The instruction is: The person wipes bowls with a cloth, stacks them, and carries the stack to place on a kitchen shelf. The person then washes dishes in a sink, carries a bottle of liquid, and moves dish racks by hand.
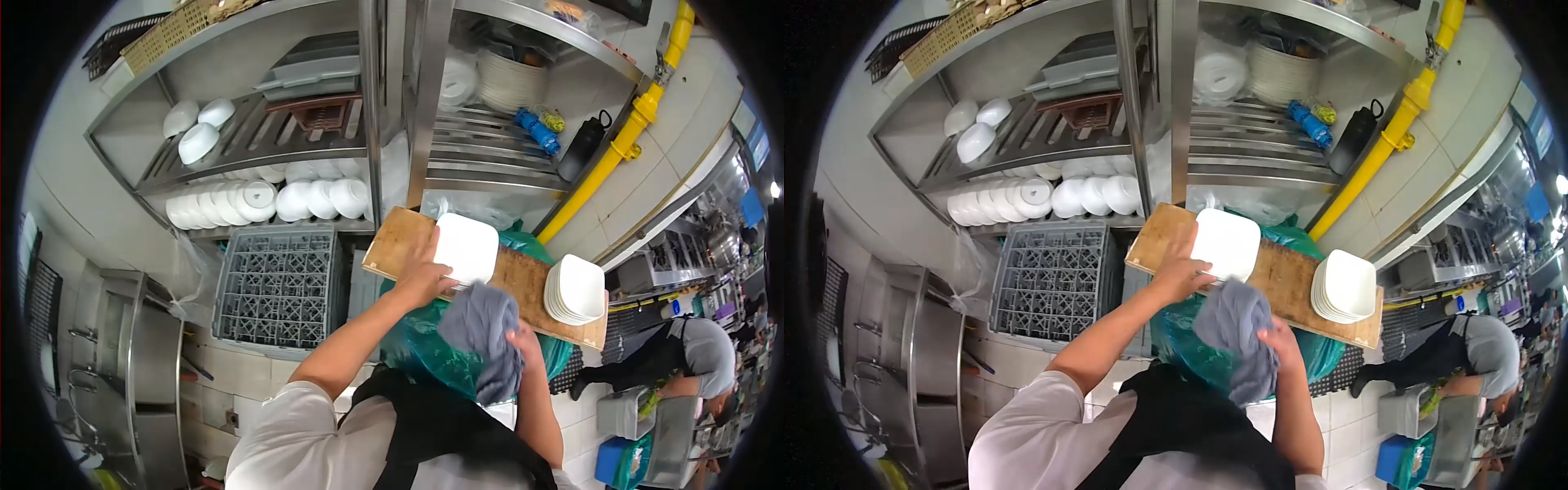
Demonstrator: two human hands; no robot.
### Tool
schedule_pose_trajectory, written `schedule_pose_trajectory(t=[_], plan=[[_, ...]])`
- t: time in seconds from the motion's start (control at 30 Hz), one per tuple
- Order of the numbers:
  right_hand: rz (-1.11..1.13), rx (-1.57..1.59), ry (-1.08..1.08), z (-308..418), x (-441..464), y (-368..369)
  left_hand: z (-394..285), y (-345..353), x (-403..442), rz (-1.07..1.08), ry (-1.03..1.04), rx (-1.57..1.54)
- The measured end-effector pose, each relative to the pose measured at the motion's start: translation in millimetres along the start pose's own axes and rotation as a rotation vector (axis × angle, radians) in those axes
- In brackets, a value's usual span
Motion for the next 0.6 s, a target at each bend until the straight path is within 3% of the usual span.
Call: schedule_pose_trajectory(t=[0.13,0.23,0.33,0.43,0.53,0.6], plan=[[-0.054,0.209,0.037,-30,-50,-10,-16,-5,11,0.173,0.193,0.146],[-0.134,0.346,-0.044,-39,-74,-17,-39,-16,20,0.496,-0.009,-0.032],[-0.197,0.433,-0.092,-43,-86,-15,-40,-12,17,0.29,0.195,0.088],[-0.259,0.418,-0.129,-37,-92,-13,-43,-10,28,0.497,0.163,0.107],[-0.329,0.302,-0.194,-20,-94,-11,-27,5,27,0.276,0.256,-0.061],[-0.383,0.164,-0.285,-5,-93,-7,-53,-16,28,0.294,0.035,-0.338]])
Point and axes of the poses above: each hand's wrist, its own x-axis towards the middle knuckle, its own y-axis out of the palm, z = x × y, the point moved 3 cm from there along x, towards the middle knuckle, and after that the axes turned 3 degrees about -y, right-handed, at the moved point
